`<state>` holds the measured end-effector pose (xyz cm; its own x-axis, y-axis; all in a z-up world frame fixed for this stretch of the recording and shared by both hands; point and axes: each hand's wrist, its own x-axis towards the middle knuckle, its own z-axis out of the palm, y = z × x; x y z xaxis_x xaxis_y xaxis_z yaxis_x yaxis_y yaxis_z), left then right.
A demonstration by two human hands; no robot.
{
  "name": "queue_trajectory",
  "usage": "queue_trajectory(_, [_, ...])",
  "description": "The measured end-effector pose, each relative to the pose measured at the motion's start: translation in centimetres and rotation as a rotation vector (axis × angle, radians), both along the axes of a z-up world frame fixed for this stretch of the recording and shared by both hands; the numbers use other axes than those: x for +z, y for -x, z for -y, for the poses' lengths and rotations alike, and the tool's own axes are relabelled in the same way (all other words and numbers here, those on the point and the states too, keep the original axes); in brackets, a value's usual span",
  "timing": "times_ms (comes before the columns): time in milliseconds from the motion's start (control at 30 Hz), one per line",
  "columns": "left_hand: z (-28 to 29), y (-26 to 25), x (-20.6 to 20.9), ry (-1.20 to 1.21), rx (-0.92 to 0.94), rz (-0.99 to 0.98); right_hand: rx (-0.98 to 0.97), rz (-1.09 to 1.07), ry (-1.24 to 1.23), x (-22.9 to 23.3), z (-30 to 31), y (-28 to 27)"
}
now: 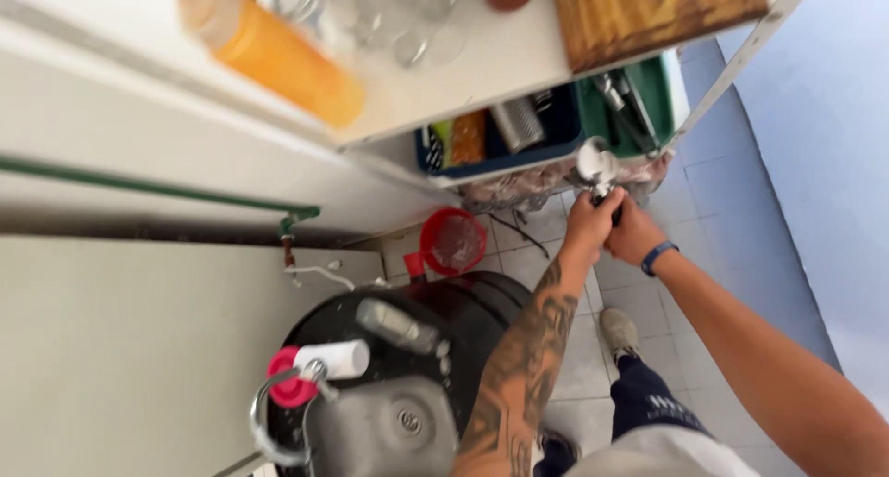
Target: Washing and rinsing kitchen utensils and containers in a sink
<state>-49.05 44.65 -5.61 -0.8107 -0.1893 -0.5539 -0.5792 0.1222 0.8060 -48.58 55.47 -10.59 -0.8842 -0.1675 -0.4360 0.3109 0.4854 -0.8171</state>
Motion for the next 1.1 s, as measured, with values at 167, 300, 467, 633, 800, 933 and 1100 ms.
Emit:
queue_trajectory(167, [-3.3, 10.7, -3.9, 0.076, -0.037, 0.021, 0.030, -0.102, -0.222, -4.1, -2.9, 10.2])
queue_trajectory(300, [-4.5, 17.5, -5.2, 0.114, -0.048, 0.004, 0.073, -0.151, -0.305, -7.6, -3.5, 19.2])
queue_trajectory(467, [-3.7, 20.2, -4.5, 0.011, -0.057, -0.026, 0.027, -0.097, -0.410, -4.8, -2.7, 22.2])
queue_trajectory(633, [-1.6, 19.7, -4.3, -0.146, -0.105, -0.112, 0.056, -0.134, -0.401, 0.3, -2.7, 20.3])
queue_trajectory(800, [-0.9, 15.8, -7.2, -0.156, -0.174, -0.189, -0.001, -0.232, -0.417, -1.5, -4.1, 17.8])
queue_trajectory(933, [-0.8, 13.3, -4.4, -0.064, -0.188, -0.270, -0.118, -0.324, -0.364, 0.6, -4.5, 13.7])
queue_trajectory(1100, [-2.0, 11.9, 0.1, -0.099, 0.023, -0.451, -0.280, -0.609, -0.105, 3.7, -4.7, 12.9])
